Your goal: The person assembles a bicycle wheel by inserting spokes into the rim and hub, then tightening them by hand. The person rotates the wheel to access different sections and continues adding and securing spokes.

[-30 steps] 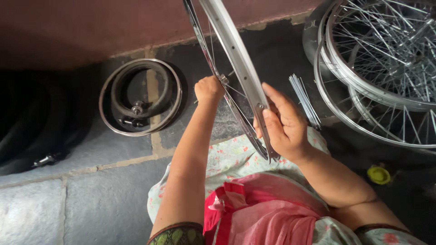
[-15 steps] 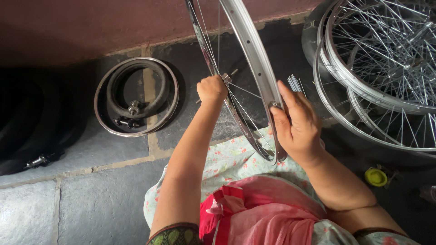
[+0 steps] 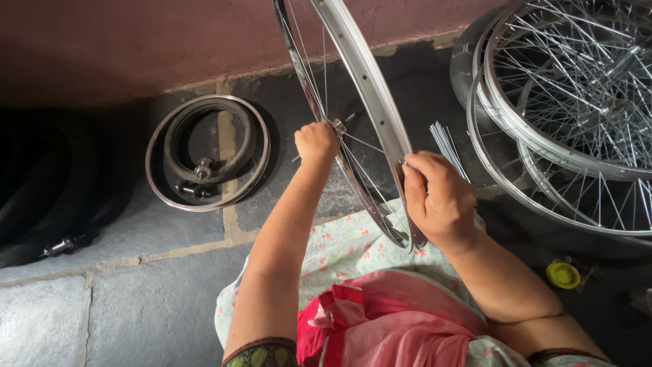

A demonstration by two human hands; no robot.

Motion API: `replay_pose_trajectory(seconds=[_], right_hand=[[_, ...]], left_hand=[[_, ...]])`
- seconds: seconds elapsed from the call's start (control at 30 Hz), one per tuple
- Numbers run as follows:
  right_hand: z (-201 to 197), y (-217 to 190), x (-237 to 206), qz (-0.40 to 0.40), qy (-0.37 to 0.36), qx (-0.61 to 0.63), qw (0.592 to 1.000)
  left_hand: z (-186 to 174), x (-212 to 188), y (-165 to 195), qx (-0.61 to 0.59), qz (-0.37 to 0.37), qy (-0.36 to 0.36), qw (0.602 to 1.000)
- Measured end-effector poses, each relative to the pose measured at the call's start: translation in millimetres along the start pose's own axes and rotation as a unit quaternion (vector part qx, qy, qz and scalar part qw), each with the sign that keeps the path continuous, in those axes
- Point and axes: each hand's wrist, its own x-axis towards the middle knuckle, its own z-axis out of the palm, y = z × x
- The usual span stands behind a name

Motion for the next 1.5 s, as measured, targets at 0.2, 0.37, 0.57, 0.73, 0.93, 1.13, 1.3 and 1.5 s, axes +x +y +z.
replay_pose_trajectory(seconds=[0.2, 0.37, 0.57, 0.73, 0.93, 1.13, 1.3, 1.5], right_hand=[[0.5, 4.1, -3.0, 0.002, 0.009, 0.006, 1.0], [-0.6, 5.6, -1.6, -0.055, 0.017, -0.018, 0.998], [-1.2, 6.1, 0.2, -0.04, 0.023, 0.037, 0.998], [-0.8, 6.5, -4.9, 0.01, -0.009, 0.064, 0.998], [9.2, 5.9, -19.9, 0.104, 0.008, 0.213, 0.972], [7.4, 17.2, -34.8, 0.231, -0.082, 0.357, 0.901], [34.4, 21.8, -61.0, 0.251, -0.152, 0.442, 0.848], [86.6, 15.1, -125.0, -0.062, -0.08, 0.302, 0.948]], left_hand=[[-0.8, 0.3, 2.8, -0.032, -0.006, 0.006, 0.999], [6.6, 0.9, 4.1, -0.035, -0.005, 0.016, 0.999], [6.6, 5.0, 2.6, -0.023, 0.002, 0.017, 1.0], [0.4, 4.6, -2.1, -0.033, -0.01, 0.0, 0.999], [-1.6, 4.3, -5.0, -0.016, -0.014, -0.016, 1.0], [-3.7, 12.7, -6.4, -0.005, 0.013, -0.047, 0.999], [-14.2, 19.1, -11.5, -0.006, 0.024, -0.073, 0.997], [-35.9, 16.5, -34.4, 0.084, 0.081, 0.04, 0.992]])
